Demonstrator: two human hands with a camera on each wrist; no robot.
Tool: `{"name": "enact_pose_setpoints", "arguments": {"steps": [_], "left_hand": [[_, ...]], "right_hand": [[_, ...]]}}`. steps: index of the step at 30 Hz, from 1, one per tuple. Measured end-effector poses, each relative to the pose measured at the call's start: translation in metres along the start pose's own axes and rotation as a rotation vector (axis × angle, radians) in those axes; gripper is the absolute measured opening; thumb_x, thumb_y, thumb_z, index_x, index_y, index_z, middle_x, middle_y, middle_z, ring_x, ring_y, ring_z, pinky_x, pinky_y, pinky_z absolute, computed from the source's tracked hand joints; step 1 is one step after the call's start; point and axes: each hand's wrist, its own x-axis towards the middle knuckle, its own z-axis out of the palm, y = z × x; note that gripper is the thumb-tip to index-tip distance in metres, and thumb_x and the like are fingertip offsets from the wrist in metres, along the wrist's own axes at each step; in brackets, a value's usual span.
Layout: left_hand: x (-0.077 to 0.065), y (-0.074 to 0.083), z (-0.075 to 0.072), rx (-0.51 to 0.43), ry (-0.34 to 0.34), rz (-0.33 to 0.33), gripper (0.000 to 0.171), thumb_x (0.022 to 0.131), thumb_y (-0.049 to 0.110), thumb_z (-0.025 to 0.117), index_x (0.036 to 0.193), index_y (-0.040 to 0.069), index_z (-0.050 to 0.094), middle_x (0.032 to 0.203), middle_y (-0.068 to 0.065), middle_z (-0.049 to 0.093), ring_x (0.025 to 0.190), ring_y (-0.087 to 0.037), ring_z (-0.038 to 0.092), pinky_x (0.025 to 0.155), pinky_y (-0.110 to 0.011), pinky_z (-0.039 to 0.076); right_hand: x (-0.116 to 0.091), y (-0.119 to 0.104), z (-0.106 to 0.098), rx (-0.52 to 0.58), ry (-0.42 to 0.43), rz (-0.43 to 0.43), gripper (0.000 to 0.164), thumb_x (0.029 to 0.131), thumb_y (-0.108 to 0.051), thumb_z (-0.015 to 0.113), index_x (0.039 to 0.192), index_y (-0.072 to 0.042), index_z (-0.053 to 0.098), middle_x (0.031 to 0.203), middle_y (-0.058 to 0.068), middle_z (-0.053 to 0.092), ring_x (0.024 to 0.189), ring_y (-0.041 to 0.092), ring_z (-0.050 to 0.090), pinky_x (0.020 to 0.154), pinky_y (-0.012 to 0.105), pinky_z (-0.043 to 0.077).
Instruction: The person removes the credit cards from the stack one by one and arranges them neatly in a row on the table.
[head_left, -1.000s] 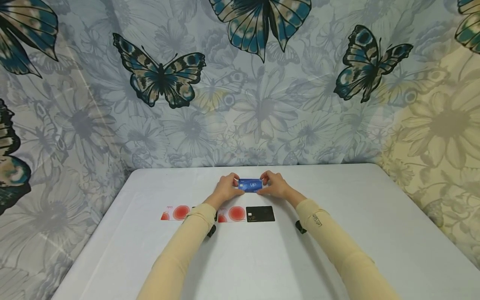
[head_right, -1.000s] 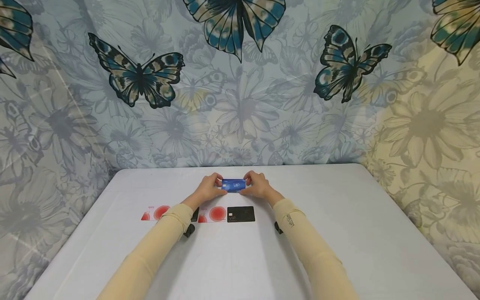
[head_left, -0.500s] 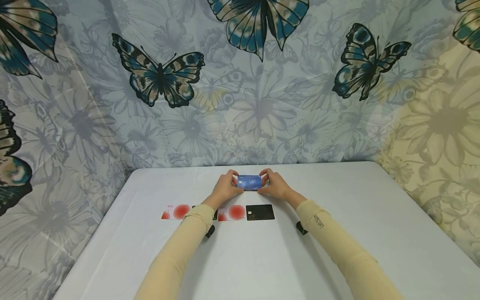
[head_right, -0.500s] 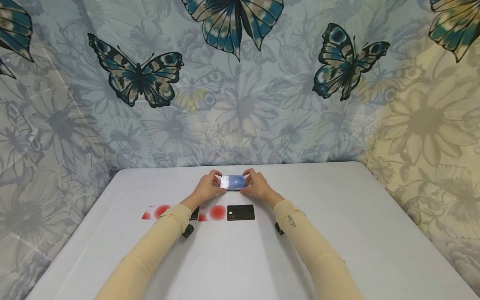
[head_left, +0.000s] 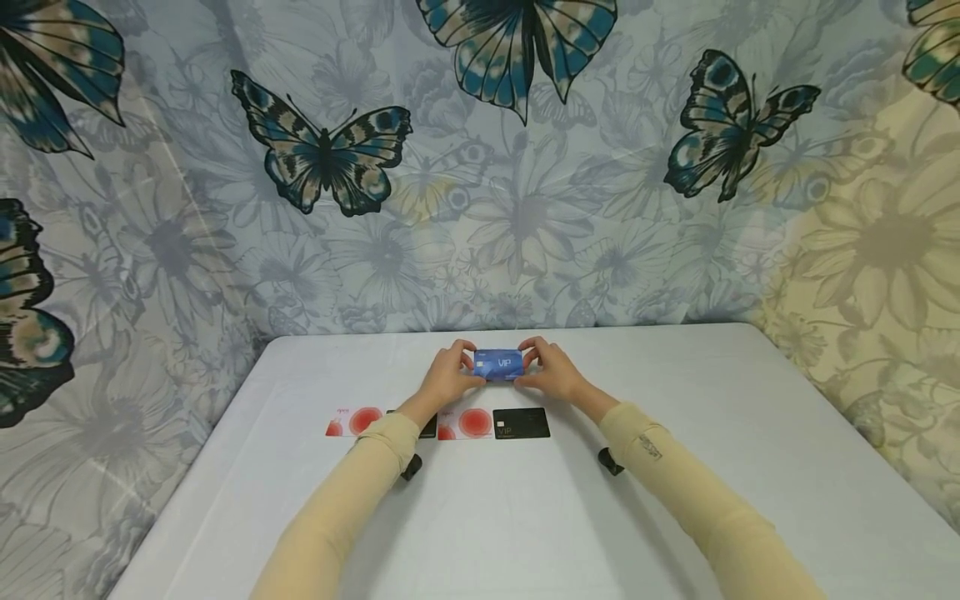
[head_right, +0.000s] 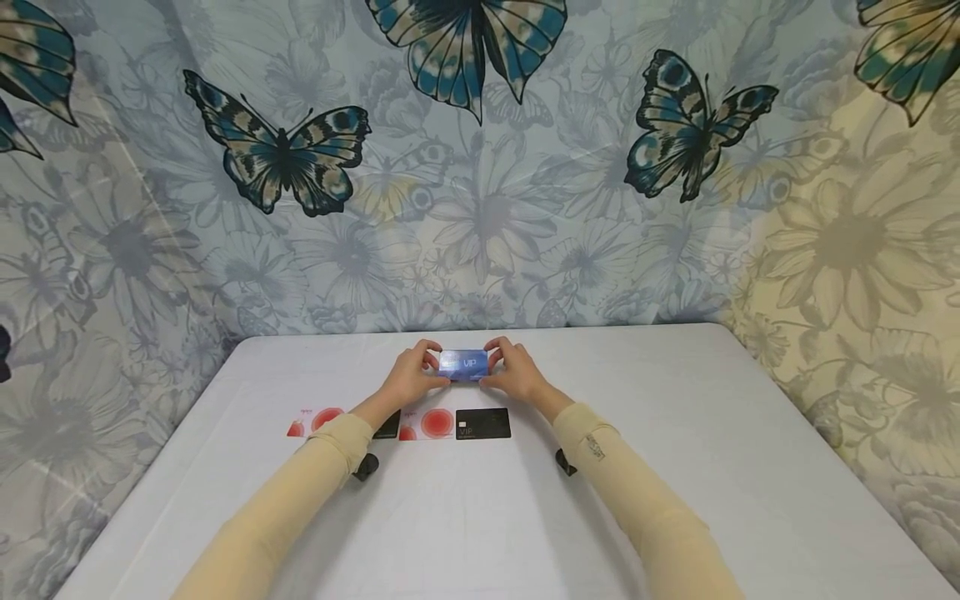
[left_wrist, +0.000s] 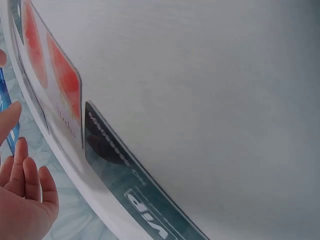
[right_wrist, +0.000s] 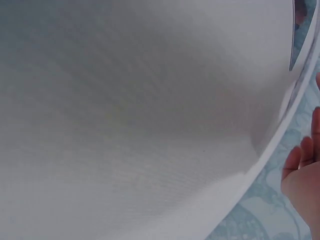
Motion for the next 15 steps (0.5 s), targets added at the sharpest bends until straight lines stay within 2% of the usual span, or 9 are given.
{"name": "enact_pose_setpoints", "arguments": {"steps": [6, 15], "left_hand": [[-0.01, 0.003, -0.005, -0.011, -0.011, 0.034, 0.055, 0.081, 0.016, 0.081, 0.126, 0.009, 0.051, 0.093, -0.002, 0.059, 0.098, -0.025, 0.052, 0.088, -0.039, 0.044], [-0.024, 0.008, -0.006, -0.021, -0.043, 0.062, 0.053, 0.081, 0.017, 0.081, 0.125, 0.009, 0.052, 0.091, 0.001, 0.057, 0.096, -0.023, 0.052, 0.086, -0.038, 0.044]], "right_hand": [[-0.01, -0.005, -0.002, 0.01, 0.011, -0.04, 0.053, 0.078, -0.01, 0.082, 0.121, -0.003, 0.052, 0.093, 0.005, 0.064, 0.092, 0.028, 0.05, 0.085, 0.039, 0.038], [-0.028, -0.009, -0.005, 0.029, 0.003, -0.036, 0.053, 0.078, -0.012, 0.083, 0.121, -0.003, 0.053, 0.093, 0.004, 0.063, 0.093, 0.029, 0.049, 0.084, 0.039, 0.038]]}}
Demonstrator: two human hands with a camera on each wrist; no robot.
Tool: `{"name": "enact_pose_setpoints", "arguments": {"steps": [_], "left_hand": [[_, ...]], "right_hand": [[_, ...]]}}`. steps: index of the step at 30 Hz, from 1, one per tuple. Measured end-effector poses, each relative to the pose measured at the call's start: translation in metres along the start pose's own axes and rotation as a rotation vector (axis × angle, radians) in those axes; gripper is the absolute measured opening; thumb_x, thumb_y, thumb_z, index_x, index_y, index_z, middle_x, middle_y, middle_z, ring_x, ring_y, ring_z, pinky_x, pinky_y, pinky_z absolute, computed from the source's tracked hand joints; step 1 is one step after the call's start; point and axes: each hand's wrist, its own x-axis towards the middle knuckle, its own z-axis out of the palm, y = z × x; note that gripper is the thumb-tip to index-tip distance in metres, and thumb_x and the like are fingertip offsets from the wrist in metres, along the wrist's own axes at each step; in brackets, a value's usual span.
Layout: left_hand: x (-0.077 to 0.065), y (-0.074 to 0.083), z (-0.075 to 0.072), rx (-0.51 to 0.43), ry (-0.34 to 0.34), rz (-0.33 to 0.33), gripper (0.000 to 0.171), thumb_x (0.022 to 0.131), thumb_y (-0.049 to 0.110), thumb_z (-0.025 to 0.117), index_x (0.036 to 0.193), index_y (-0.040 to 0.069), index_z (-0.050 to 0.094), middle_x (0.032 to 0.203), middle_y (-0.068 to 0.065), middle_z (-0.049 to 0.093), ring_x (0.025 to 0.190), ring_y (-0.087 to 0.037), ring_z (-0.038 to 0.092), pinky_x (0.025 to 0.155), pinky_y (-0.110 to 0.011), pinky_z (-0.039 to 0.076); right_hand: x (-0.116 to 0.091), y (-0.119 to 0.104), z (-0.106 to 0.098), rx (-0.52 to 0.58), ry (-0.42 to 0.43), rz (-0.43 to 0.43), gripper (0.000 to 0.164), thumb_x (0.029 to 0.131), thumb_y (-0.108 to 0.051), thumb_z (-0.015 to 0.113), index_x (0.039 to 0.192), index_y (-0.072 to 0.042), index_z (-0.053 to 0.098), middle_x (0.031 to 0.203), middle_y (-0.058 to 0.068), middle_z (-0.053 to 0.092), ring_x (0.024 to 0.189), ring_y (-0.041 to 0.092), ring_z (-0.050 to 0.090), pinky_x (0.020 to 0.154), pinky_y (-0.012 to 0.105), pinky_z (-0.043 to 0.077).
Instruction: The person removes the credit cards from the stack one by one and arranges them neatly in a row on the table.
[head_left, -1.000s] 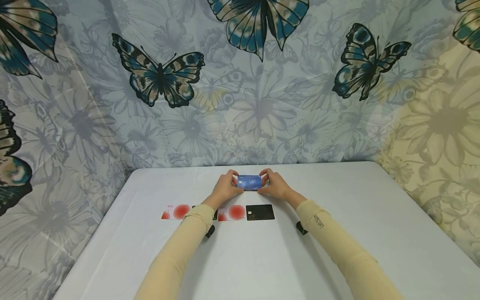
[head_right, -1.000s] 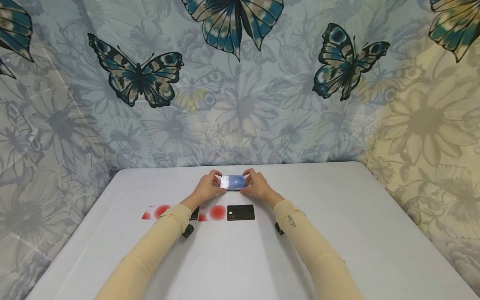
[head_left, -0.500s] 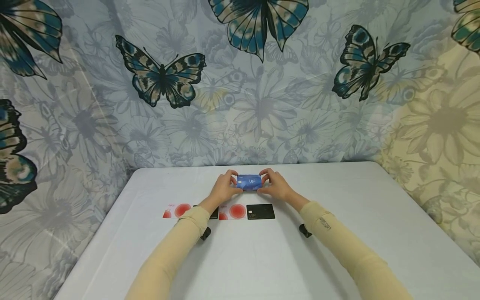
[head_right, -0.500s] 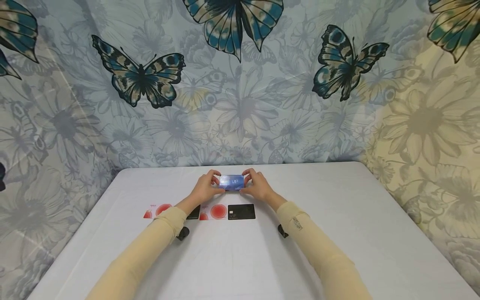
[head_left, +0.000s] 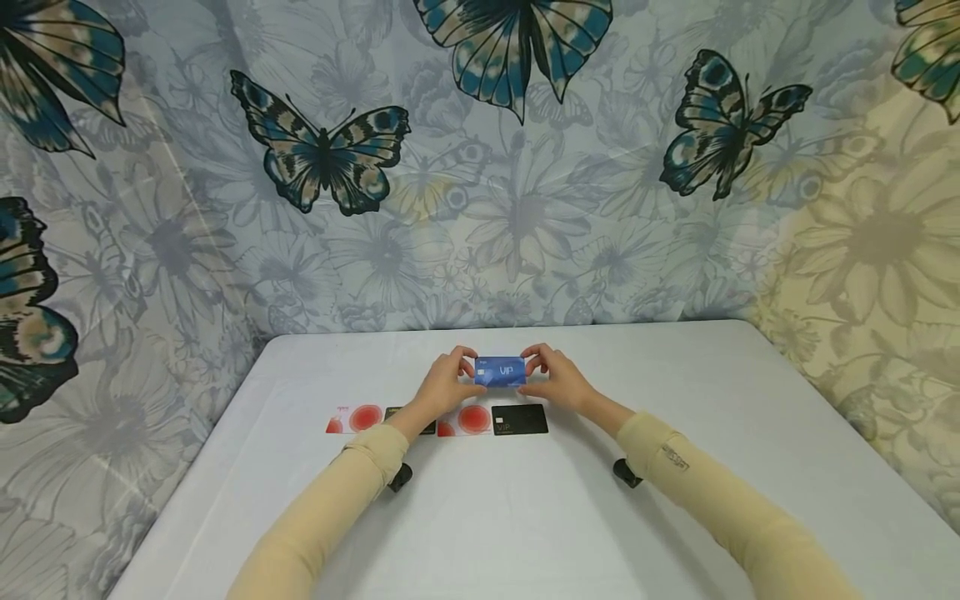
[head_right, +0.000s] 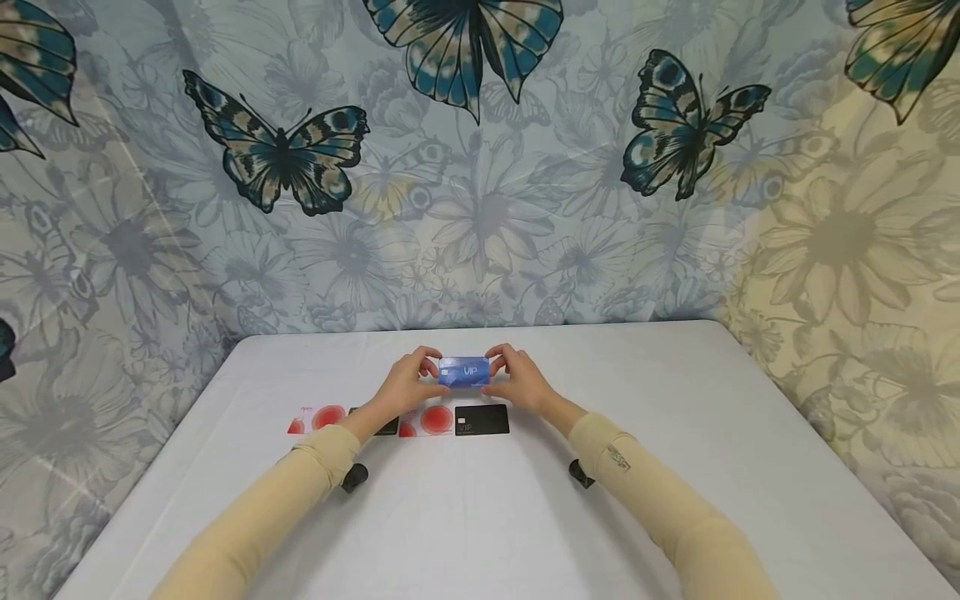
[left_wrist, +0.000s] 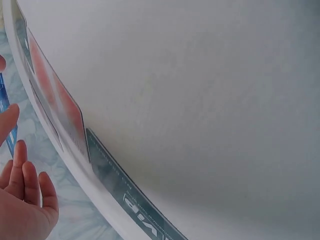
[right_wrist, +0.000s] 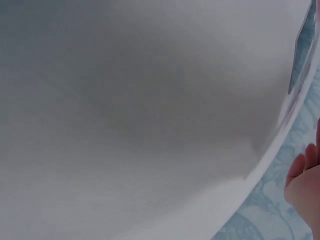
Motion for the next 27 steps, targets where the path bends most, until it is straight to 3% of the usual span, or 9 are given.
{"name": "enact_pose_setpoints", "arguments": {"steps": [13, 22, 27], "left_hand": [[-0.02, 0.009, 0.009, -0.01, -0.016, -0.007, 0.051, 0.078, 0.021, 0.083, 0.12, 0.012, 0.054, 0.091, -0.001, 0.056, 0.095, -0.02, 0.051, 0.083, -0.035, 0.046], [-0.032, 0.013, 0.013, 0.034, -0.025, 0.07, 0.053, 0.076, 0.023, 0.085, 0.118, 0.009, 0.056, 0.088, 0.0, 0.056, 0.087, -0.017, 0.048, 0.074, -0.031, 0.042], [-0.037, 0.016, 0.017, 0.049, -0.038, 0.068, 0.053, 0.074, 0.026, 0.086, 0.115, 0.009, 0.056, 0.088, -0.002, 0.056, 0.083, -0.014, 0.047, 0.07, -0.028, 0.042]], "right_hand": [[-0.026, -0.001, -0.004, 0.003, -0.04, 0.027, 0.05, 0.079, -0.015, 0.082, 0.121, -0.007, 0.054, 0.095, 0.004, 0.062, 0.092, 0.025, 0.047, 0.082, 0.038, 0.038], [-0.042, -0.005, -0.008, 0.003, -0.057, 0.028, 0.05, 0.079, -0.017, 0.082, 0.12, -0.008, 0.055, 0.094, 0.0, 0.063, 0.093, 0.026, 0.047, 0.081, 0.038, 0.037], [-0.05, -0.003, -0.009, 0.001, -0.071, 0.029, 0.051, 0.078, -0.016, 0.083, 0.121, -0.008, 0.056, 0.094, -0.002, 0.063, 0.093, 0.027, 0.048, 0.082, 0.038, 0.037]]}}
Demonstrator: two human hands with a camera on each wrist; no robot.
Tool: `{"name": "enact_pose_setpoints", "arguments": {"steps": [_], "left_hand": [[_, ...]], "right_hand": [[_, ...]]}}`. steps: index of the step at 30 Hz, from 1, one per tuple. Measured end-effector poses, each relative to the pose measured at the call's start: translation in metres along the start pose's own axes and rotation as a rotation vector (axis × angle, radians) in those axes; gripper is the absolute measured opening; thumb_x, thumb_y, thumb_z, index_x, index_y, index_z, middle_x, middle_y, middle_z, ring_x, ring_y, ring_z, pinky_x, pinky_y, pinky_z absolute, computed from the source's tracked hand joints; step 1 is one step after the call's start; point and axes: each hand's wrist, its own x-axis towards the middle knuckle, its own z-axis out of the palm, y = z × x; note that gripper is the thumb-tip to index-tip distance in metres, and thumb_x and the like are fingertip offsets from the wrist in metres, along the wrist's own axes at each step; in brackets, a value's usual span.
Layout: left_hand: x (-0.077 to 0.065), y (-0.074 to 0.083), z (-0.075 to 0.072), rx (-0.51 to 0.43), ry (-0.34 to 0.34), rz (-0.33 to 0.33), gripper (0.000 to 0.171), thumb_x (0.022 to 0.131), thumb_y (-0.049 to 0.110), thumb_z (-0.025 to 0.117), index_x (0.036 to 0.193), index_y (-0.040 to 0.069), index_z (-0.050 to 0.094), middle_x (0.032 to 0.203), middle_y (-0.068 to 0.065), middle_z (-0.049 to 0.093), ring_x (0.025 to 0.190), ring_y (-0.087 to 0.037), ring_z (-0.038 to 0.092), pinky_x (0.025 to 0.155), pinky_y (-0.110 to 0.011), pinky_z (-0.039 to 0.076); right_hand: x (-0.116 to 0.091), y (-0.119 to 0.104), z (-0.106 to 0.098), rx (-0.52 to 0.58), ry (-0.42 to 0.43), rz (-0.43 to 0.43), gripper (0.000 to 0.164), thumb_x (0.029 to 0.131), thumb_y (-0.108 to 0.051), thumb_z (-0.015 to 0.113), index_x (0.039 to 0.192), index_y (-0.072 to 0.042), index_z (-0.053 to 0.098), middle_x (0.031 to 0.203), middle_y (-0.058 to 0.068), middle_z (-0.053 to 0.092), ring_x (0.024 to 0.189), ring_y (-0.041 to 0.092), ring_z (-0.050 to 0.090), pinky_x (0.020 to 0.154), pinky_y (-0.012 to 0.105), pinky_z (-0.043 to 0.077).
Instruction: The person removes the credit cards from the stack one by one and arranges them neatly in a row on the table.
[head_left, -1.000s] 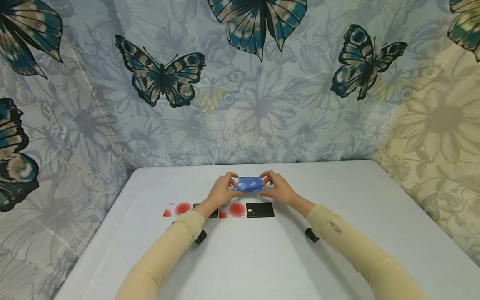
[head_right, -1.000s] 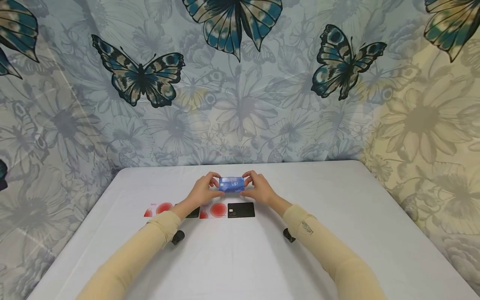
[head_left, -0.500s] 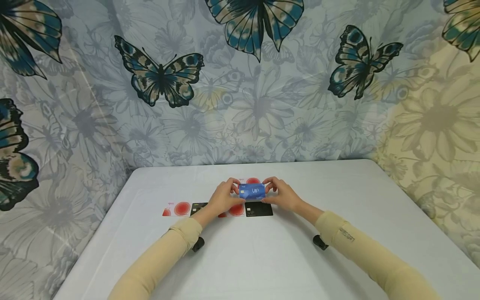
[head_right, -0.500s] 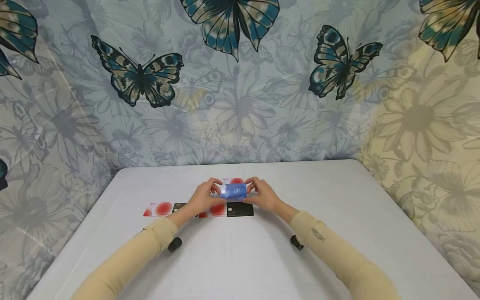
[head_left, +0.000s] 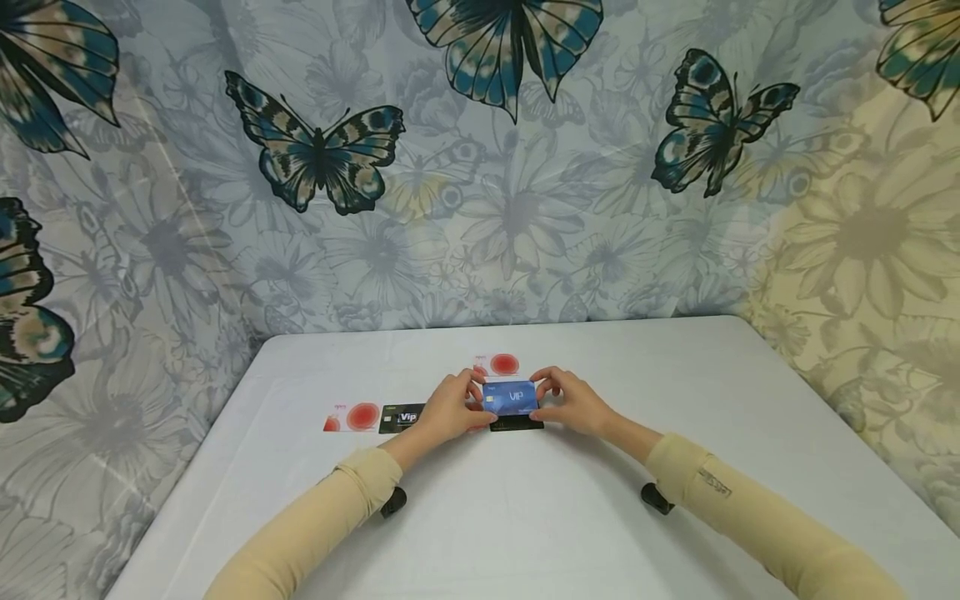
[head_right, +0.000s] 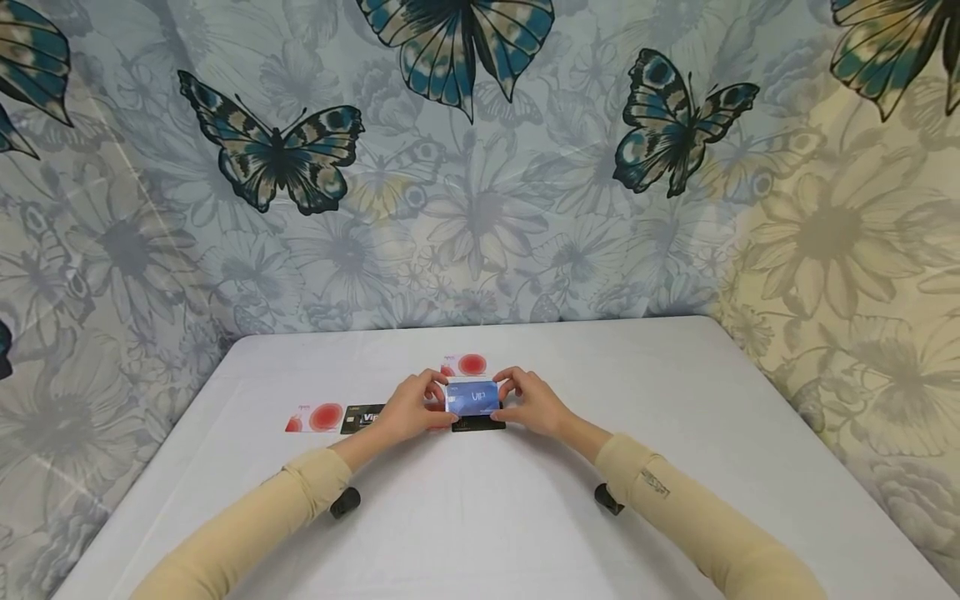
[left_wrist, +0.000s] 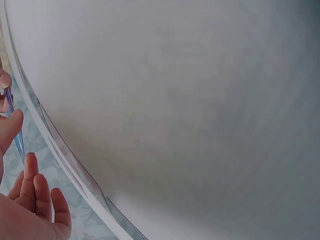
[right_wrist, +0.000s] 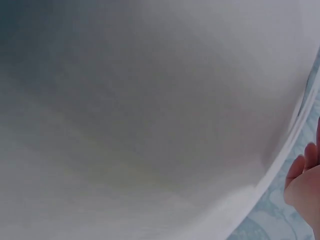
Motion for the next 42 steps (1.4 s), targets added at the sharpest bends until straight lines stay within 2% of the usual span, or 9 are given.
{"name": "enact_pose_setpoints", "arguments": {"steps": [5, 13, 23, 28, 31, 34, 42], "left_hand": [[-0.003, 0.003, 0.004, 0.023, -0.001, -0.005, 0.054, 0.072, 0.029, 0.087, 0.113, 0.01, 0.057, 0.085, 0.002, 0.058, 0.082, -0.013, 0.046, 0.068, -0.027, 0.041], [-0.005, 0.007, 0.009, 0.072, -0.007, 0.03, 0.055, 0.069, 0.034, 0.089, 0.11, 0.01, 0.06, 0.088, 0.004, 0.056, 0.084, -0.014, 0.046, 0.069, -0.027, 0.041], [-0.001, 0.022, 0.02, 0.156, -0.014, 0.063, 0.056, 0.069, 0.041, 0.088, 0.109, 0.01, 0.064, 0.103, -0.003, 0.062, 0.098, -0.022, 0.048, 0.085, -0.037, 0.042], [0.004, 0.03, 0.027, 0.17, -0.04, 0.035, 0.056, 0.07, 0.042, 0.086, 0.111, 0.01, 0.064, 0.108, -0.004, 0.061, 0.105, -0.023, 0.047, 0.09, -0.039, 0.041], [0.007, 0.034, 0.031, 0.188, -0.061, -0.009, 0.057, 0.071, 0.045, 0.085, 0.112, 0.013, 0.064, 0.111, -0.003, 0.06, 0.11, -0.022, 0.046, 0.09, -0.038, 0.043], [0.011, 0.038, 0.036, 0.196, -0.074, -0.025, 0.056, 0.071, 0.047, 0.085, 0.112, 0.014, 0.064, 0.112, -0.002, 0.059, 0.111, -0.021, 0.045, 0.09, -0.036, 0.042], [0.02, 0.047, 0.048, 0.208, -0.078, -0.006, 0.055, 0.072, 0.046, 0.084, 0.112, 0.012, 0.065, 0.109, -0.003, 0.059, 0.106, -0.02, 0.045, 0.09, -0.033, 0.041]], "right_hand": [[-0.006, 0.002, -0.001, 0.002, -0.019, 0.001, 0.051, 0.078, -0.017, 0.083, 0.121, -0.008, 0.056, 0.094, -0.002, 0.063, 0.092, 0.024, 0.047, 0.082, 0.039, 0.037], [-0.014, 0.007, -0.005, -0.01, -0.041, -0.024, 0.051, 0.079, -0.019, 0.083, 0.121, -0.007, 0.058, 0.093, -0.001, 0.064, 0.093, 0.022, 0.048, 0.085, 0.04, 0.038], [-0.027, 0.017, -0.017, -0.074, -0.061, -0.049, 0.05, 0.079, -0.022, 0.083, 0.121, -0.007, 0.061, 0.094, 0.0, 0.064, 0.093, 0.023, 0.049, 0.087, 0.039, 0.039], [-0.032, 0.024, -0.025, -0.094, -0.062, -0.037, 0.05, 0.079, -0.024, 0.082, 0.121, -0.007, 0.062, 0.095, 0.0, 0.063, 0.095, 0.022, 0.048, 0.089, 0.042, 0.039], [-0.034, 0.028, -0.03, -0.097, -0.059, -0.032, 0.05, 0.08, -0.024, 0.082, 0.121, -0.005, 0.062, 0.096, 0.0, 0.063, 0.096, 0.023, 0.047, 0.089, 0.044, 0.039], [-0.036, 0.032, -0.034, -0.107, -0.06, -0.026, 0.051, 0.08, -0.025, 0.082, 0.122, -0.004, 0.062, 0.097, 0.0, 0.063, 0.097, 0.024, 0.047, 0.089, 0.045, 0.038], [-0.041, 0.041, -0.044, -0.129, -0.053, -0.014, 0.051, 0.08, -0.025, 0.081, 0.122, -0.003, 0.062, 0.098, 0.0, 0.061, 0.099, 0.025, 0.047, 0.09, 0.047, 0.038]]}}
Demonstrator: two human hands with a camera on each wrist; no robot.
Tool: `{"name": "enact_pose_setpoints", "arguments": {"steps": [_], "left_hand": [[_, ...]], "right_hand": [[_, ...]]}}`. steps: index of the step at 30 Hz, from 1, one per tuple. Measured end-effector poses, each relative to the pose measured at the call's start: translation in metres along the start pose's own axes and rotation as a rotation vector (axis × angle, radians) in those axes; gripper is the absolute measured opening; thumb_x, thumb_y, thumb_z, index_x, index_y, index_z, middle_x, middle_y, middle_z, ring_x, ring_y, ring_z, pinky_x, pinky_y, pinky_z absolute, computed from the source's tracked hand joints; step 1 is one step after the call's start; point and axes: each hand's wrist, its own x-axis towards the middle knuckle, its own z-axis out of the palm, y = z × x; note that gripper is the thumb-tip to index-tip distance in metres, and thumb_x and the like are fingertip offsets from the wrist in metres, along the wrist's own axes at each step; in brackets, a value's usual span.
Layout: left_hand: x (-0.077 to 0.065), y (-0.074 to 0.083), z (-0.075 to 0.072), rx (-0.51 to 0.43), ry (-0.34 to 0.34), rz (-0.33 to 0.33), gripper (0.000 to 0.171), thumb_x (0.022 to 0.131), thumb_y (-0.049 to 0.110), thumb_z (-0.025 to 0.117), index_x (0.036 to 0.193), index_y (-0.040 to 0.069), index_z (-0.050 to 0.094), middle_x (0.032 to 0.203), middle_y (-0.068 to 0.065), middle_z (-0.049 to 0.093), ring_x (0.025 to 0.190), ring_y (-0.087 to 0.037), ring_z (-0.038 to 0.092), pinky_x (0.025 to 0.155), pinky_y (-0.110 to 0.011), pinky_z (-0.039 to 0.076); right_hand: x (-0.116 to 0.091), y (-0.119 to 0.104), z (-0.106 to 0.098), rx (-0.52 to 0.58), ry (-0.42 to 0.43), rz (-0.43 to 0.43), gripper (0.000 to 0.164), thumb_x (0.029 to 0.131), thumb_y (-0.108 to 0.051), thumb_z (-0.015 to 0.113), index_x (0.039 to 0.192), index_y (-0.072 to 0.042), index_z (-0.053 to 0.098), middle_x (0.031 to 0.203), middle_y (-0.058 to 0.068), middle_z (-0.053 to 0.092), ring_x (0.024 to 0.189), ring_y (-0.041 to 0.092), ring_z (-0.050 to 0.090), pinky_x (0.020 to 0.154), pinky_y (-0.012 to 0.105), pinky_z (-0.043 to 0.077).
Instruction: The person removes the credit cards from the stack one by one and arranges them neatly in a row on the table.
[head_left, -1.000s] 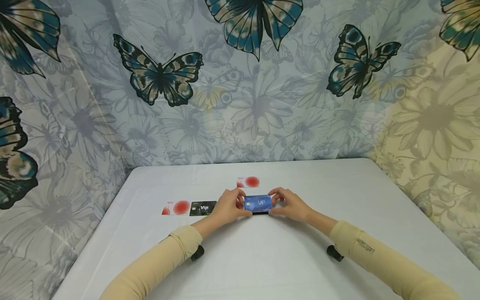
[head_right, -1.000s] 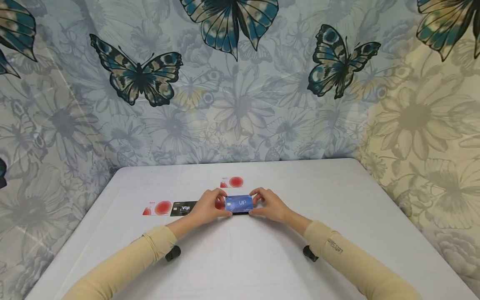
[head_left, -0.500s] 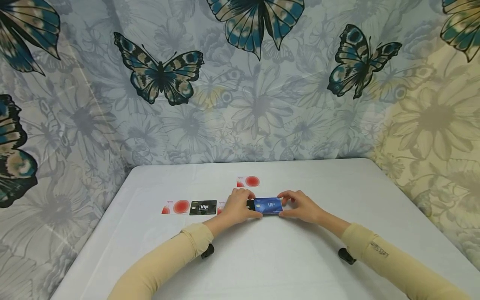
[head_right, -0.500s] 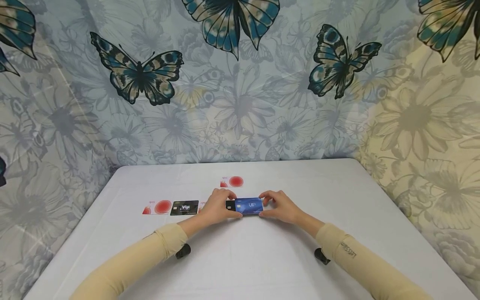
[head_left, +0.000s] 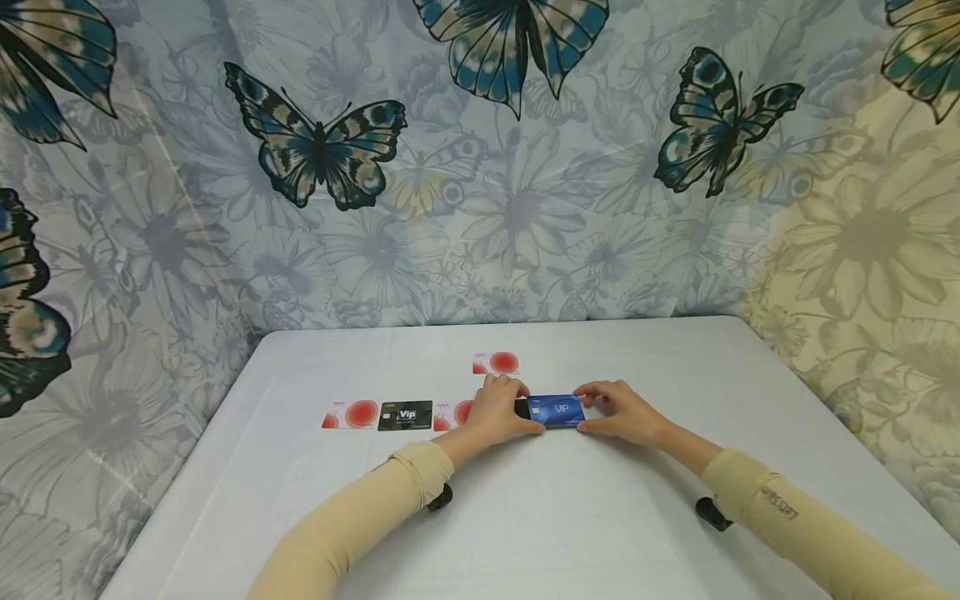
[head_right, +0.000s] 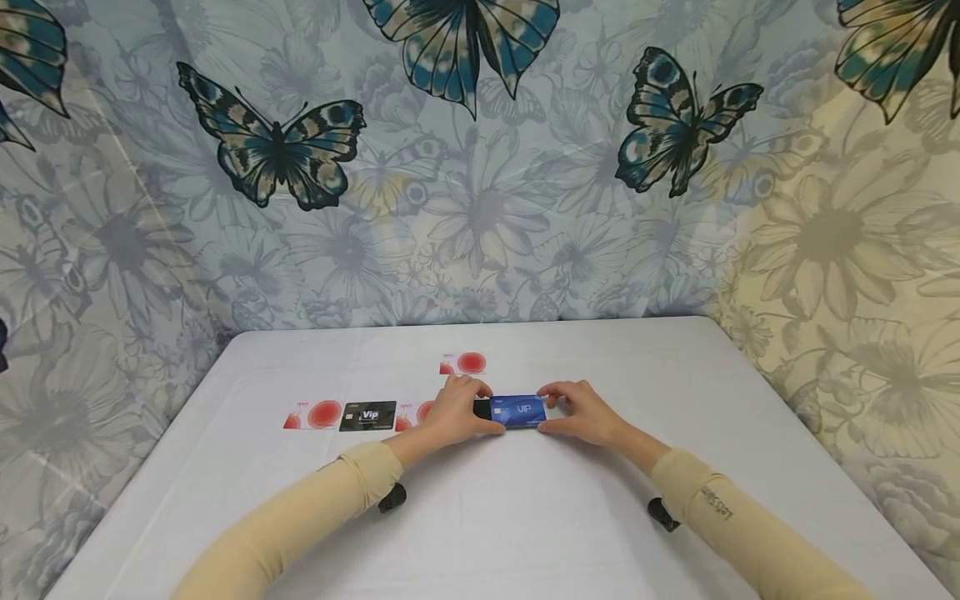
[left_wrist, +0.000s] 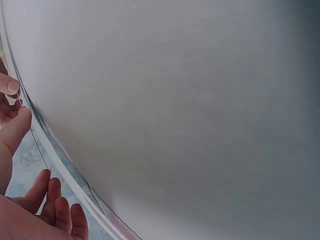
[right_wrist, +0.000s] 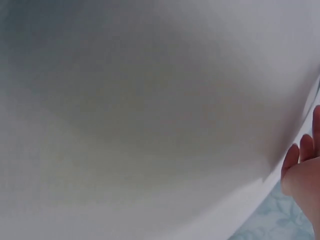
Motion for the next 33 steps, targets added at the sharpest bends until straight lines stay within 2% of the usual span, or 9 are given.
{"name": "enact_pose_setpoints", "arguments": {"steps": [7, 14, 24, 33], "left_hand": [[0.008, 0.009, 0.008, 0.038, -0.013, -0.006, 0.055, 0.072, 0.047, 0.084, 0.112, 0.013, 0.066, 0.106, -0.002, 0.058, 0.104, -0.021, 0.045, 0.087, -0.033, 0.041], [0.011, 0.015, 0.01, 0.043, -0.038, -0.01, 0.054, 0.074, 0.047, 0.082, 0.111, 0.013, 0.065, 0.104, -0.001, 0.056, 0.105, -0.02, 0.043, 0.087, -0.032, 0.041], [0.013, 0.015, 0.012, 0.036, -0.071, -0.039, 0.054, 0.076, 0.049, 0.08, 0.114, 0.014, 0.065, 0.106, -0.002, 0.055, 0.104, -0.02, 0.042, 0.087, -0.033, 0.04], [0.013, 0.013, 0.012, 0.05, -0.069, -0.035, 0.053, 0.077, 0.05, 0.079, 0.115, 0.015, 0.066, 0.106, -0.001, 0.055, 0.102, -0.019, 0.041, 0.084, -0.031, 0.038]], "right_hand": [[-0.004, 0.01, -0.007, -0.02, 0.0, -0.021, 0.049, 0.08, -0.024, 0.081, 0.12, -0.003, 0.063, 0.098, -0.001, 0.061, 0.098, 0.024, 0.048, 0.089, 0.047, 0.037], [-0.007, 0.014, -0.011, -0.035, -0.001, -0.003, 0.05, 0.08, -0.026, 0.081, 0.12, -0.002, 0.064, 0.101, 0.0, 0.062, 0.099, 0.024, 0.047, 0.088, 0.045, 0.036], [-0.006, 0.016, -0.012, -0.036, -0.02, 0.005, 0.049, 0.082, -0.027, 0.08, 0.12, -0.001, 0.064, 0.101, 0.0, 0.06, 0.096, 0.022, 0.045, 0.085, 0.041, 0.034], [-0.004, 0.017, -0.013, -0.041, -0.026, 0.001, 0.049, 0.081, -0.026, 0.08, 0.12, -0.001, 0.064, 0.098, 0.0, 0.06, 0.094, 0.021, 0.045, 0.084, 0.039, 0.033]]}}
